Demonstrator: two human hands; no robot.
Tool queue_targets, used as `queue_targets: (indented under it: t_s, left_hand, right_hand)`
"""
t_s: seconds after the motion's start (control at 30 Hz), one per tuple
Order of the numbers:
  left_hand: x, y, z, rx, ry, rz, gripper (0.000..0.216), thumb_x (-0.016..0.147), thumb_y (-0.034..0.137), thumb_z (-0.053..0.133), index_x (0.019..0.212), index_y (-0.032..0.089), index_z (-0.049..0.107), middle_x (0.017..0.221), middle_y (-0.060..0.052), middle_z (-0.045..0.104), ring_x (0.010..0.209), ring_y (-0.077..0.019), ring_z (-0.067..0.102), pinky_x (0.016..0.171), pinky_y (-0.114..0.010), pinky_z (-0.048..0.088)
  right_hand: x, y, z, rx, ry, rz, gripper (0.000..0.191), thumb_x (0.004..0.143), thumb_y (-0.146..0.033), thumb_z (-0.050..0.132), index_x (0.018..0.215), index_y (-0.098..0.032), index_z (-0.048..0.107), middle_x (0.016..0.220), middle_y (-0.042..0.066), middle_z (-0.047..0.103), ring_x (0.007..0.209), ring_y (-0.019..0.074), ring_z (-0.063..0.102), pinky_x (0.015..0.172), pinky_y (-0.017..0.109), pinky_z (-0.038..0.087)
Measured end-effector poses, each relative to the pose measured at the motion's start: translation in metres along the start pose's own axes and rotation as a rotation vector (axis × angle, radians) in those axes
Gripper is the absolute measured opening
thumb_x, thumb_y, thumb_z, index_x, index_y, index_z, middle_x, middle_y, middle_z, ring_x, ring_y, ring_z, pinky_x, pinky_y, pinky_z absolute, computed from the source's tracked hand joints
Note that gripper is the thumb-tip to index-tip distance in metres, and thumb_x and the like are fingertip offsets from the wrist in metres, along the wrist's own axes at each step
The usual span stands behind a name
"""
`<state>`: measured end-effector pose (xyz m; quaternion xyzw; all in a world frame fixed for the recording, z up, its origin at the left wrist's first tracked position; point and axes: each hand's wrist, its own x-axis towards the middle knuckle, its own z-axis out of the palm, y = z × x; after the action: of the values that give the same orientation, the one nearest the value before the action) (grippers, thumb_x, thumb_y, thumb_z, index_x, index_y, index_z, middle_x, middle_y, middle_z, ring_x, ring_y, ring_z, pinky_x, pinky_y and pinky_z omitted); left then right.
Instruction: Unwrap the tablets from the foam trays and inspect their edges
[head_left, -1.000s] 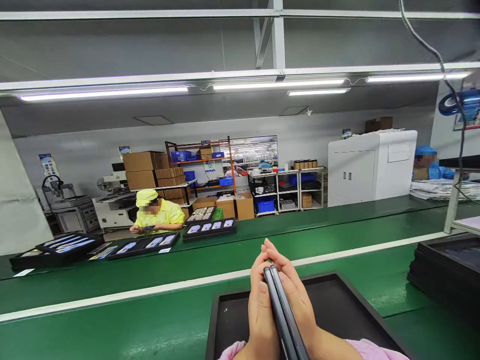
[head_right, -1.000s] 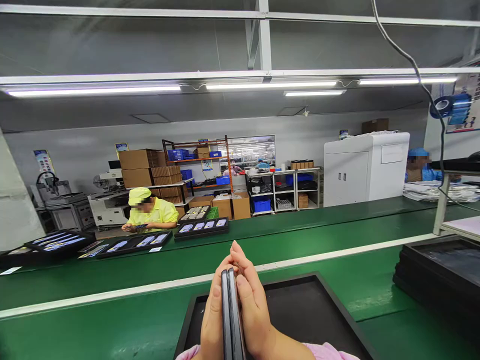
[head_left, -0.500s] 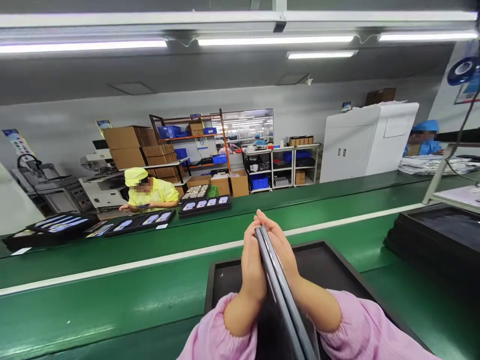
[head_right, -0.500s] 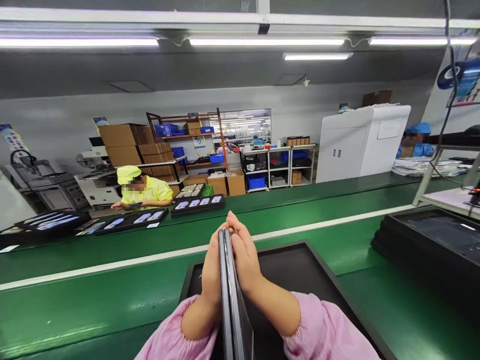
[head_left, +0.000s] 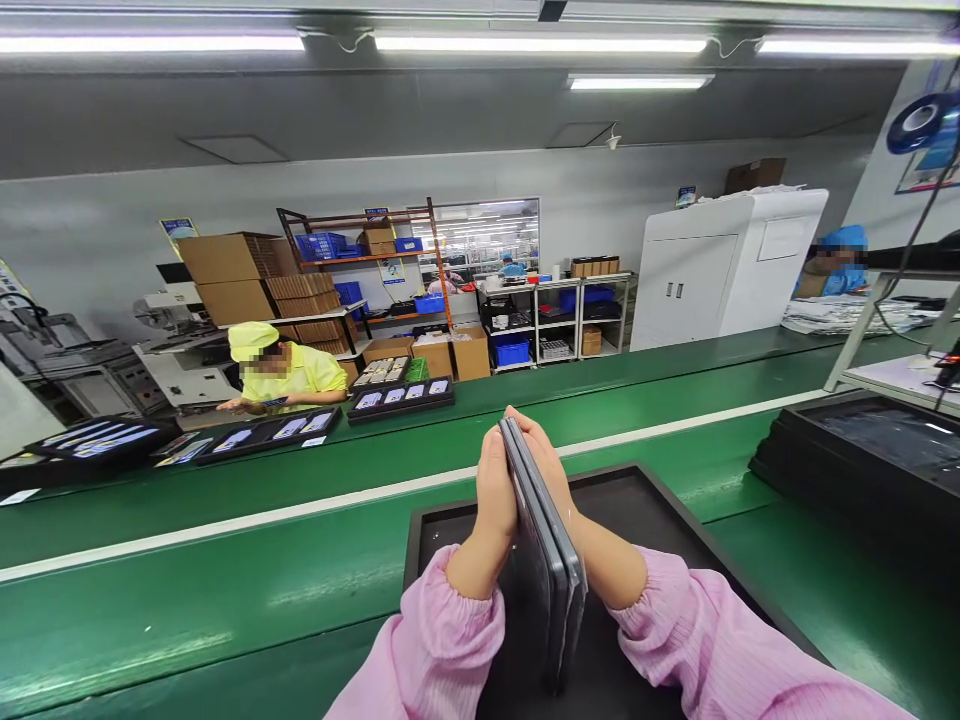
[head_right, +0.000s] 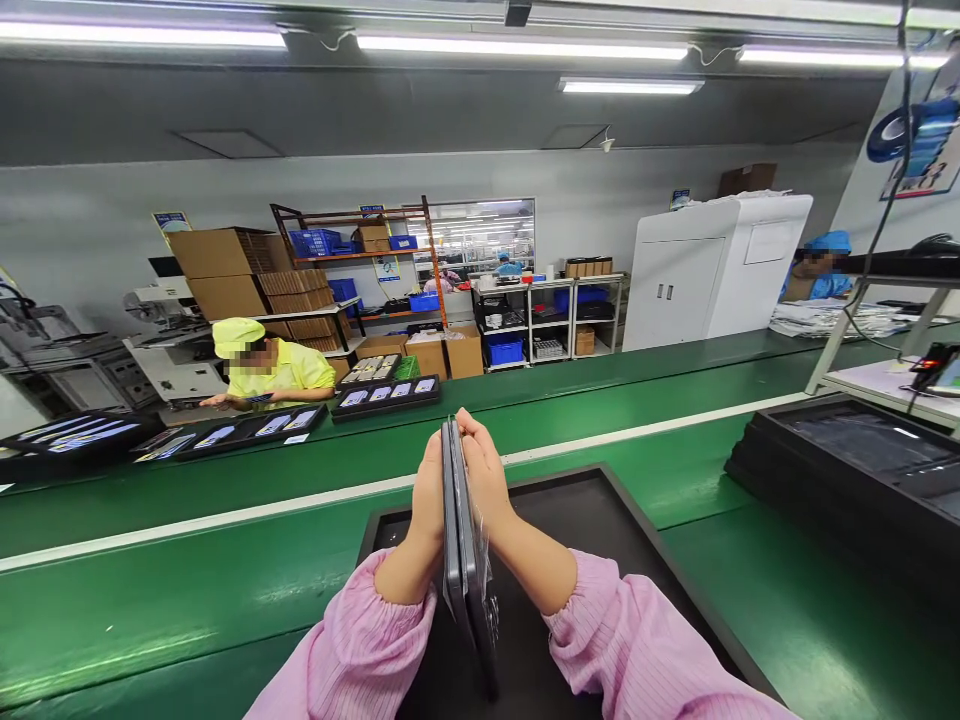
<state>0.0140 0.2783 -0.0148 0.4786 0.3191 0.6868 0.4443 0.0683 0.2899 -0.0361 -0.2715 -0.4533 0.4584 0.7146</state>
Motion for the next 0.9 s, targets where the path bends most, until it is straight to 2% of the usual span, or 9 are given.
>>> queue_targets:
  t_s: [0.13, 0.23, 0.3, 0.33, 0.4, 0.5, 0.7, 0.77, 0.9]
  left_hand:
    - [-0.002, -0.006, -0.001, 0.100, -0.051, 0.101, 0.047, 0.076, 0.057, 0.049, 0.100, 0.018, 0.058, 0.109, -0.009, 0.060, 0.112, -0.0231, 0.050, 0.104, -0.039, 0.035]
    - [-0.021, -0.024, -0.024, 0.266, -0.070, 0.330, 0.043, 0.088, 0.041, 0.036, 0.126, 0.022, 0.045, 0.134, -0.009, 0.043, 0.125, -0.0223, 0.038, 0.109, -0.041, 0.028]
    - [-0.038, -0.037, -0.046, 0.429, -0.165, 0.635, 0.046, 0.091, 0.034, 0.031, 0.136, 0.026, 0.032, 0.145, -0.006, 0.028, 0.133, -0.0235, 0.026, 0.111, -0.043, 0.024]
    - [-0.046, -0.043, -0.056, 0.480, -0.268, 0.760, 0.050, 0.091, 0.035, 0.032, 0.140, 0.026, 0.025, 0.148, -0.006, 0.020, 0.134, -0.0259, 0.021, 0.111, -0.045, 0.024]
    - [-0.056, -0.046, -0.066, 0.487, -0.337, 0.858, 0.053, 0.091, 0.034, 0.029, 0.142, 0.026, 0.017, 0.150, -0.003, 0.011, 0.135, -0.0262, 0.016, 0.112, -0.045, 0.019]
    - [-0.058, -0.029, -0.055, 0.379, -0.303, 0.794, 0.048, 0.093, 0.031, 0.023, 0.141, 0.029, 0.018, 0.150, 0.002, 0.012, 0.136, -0.0207, 0.014, 0.114, -0.038, 0.016]
    - [-0.046, 0.023, -0.008, 0.170, -0.221, 0.419, 0.045, 0.092, 0.041, 0.033, 0.135, 0.028, 0.036, 0.144, 0.000, 0.030, 0.133, -0.0188, 0.024, 0.114, -0.033, 0.017]
    - [-0.043, 0.018, -0.007, 0.099, -0.189, 0.284, 0.051, 0.091, 0.047, 0.034, 0.135, 0.024, 0.036, 0.144, -0.002, 0.030, 0.133, -0.0175, 0.024, 0.112, -0.029, 0.021]
    - [-0.038, -0.010, -0.018, 0.084, -0.108, 0.190, 0.067, 0.085, 0.058, 0.036, 0.137, 0.016, 0.033, 0.144, -0.006, 0.029, 0.133, -0.0179, 0.023, 0.111, -0.027, 0.024]
  right_hand:
    - [-0.001, 0.001, -0.005, -0.075, -0.016, -0.068, 0.042, 0.085, -0.042, 0.044, 0.120, -0.020, 0.052, 0.119, 0.007, 0.055, 0.111, 0.0231, 0.051, 0.096, 0.039, 0.043]
    - [-0.016, -0.002, -0.019, -0.204, -0.121, -0.431, 0.039, 0.089, -0.035, 0.039, 0.126, -0.024, 0.047, 0.128, 0.006, 0.049, 0.120, 0.0240, 0.043, 0.101, 0.044, 0.037]
    - [-0.033, -0.005, -0.031, -0.331, -0.335, -0.755, 0.044, 0.089, -0.029, 0.040, 0.133, -0.028, 0.038, 0.138, 0.003, 0.037, 0.127, 0.0260, 0.033, 0.104, 0.049, 0.031]
    - [-0.041, -0.006, -0.035, -0.380, -0.449, -0.861, 0.049, 0.089, -0.027, 0.038, 0.137, -0.029, 0.031, 0.143, 0.003, 0.029, 0.129, 0.0273, 0.030, 0.105, 0.050, 0.029]
    - [-0.054, -0.010, -0.038, -0.404, -0.560, -0.959, 0.052, 0.091, -0.027, 0.031, 0.142, -0.027, 0.022, 0.147, 0.002, 0.020, 0.130, 0.0288, 0.026, 0.105, 0.052, 0.028]
    - [-0.061, -0.021, -0.027, -0.332, -0.474, -0.877, 0.049, 0.093, -0.028, 0.023, 0.142, -0.024, 0.023, 0.147, 0.001, 0.019, 0.132, 0.0270, 0.023, 0.108, 0.050, 0.023]
    - [-0.047, -0.042, 0.000, -0.109, -0.165, -0.276, 0.042, 0.093, -0.039, 0.034, 0.130, -0.021, 0.044, 0.135, 0.004, 0.042, 0.125, 0.0181, 0.038, 0.108, 0.035, 0.030]
    - [-0.042, -0.035, 0.000, -0.103, -0.088, -0.167, 0.047, 0.089, -0.047, 0.040, 0.126, -0.019, 0.048, 0.133, 0.005, 0.045, 0.124, 0.0191, 0.039, 0.109, 0.036, 0.029]
    - [-0.038, -0.013, -0.007, -0.115, -0.086, -0.048, 0.060, 0.080, -0.060, 0.047, 0.122, -0.017, 0.050, 0.132, 0.008, 0.045, 0.125, 0.0226, 0.038, 0.110, 0.041, 0.024]
